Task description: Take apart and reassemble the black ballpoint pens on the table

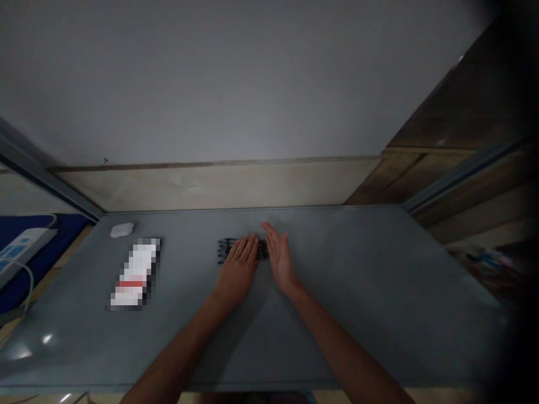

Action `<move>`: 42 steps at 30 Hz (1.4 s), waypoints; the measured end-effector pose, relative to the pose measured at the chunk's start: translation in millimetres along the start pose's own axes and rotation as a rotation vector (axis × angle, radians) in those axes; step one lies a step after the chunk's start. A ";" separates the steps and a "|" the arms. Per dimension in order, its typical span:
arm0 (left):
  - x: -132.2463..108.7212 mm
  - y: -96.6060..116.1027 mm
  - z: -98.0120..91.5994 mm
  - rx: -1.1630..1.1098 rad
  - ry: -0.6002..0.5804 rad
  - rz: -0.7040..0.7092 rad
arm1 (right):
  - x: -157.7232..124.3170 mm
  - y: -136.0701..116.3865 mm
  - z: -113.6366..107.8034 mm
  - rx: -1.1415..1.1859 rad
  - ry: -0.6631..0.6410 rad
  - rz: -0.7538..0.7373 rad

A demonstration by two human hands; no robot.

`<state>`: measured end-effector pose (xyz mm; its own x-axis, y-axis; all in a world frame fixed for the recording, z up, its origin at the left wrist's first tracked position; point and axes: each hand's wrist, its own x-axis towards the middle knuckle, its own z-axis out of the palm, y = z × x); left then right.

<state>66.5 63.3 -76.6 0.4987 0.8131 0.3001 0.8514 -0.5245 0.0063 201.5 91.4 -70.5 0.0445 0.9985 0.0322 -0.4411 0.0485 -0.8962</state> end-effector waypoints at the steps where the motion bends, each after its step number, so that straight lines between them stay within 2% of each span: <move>1: 0.2 0.1 -0.6 -0.002 -0.001 0.000 | -0.2 -0.3 0.2 0.005 -0.002 0.003; 17: 1.9 -2.6 -0.5 -0.044 0.002 0.034 | 1.4 -0.3 -0.4 0.036 -0.006 0.006; 22: 1.6 -0.3 0.9 -0.046 0.016 -0.011 | 9.0 2.3 0.7 0.007 0.021 -0.028; 29: 1.3 0.1 -1.5 -0.034 -0.011 -0.009 | 15.6 2.0 0.5 -0.029 -0.039 -0.034; 42: 2.3 -5.8 -3.5 -0.071 -0.036 0.029 | 25.0 -0.1 1.3 -0.012 -0.073 -0.049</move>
<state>62.2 67.3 -72.6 0.5294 0.8054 0.2668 0.8236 -0.5633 0.0664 201.5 116.4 -69.1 0.0001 0.9942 0.1077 -0.4287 0.0973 -0.8982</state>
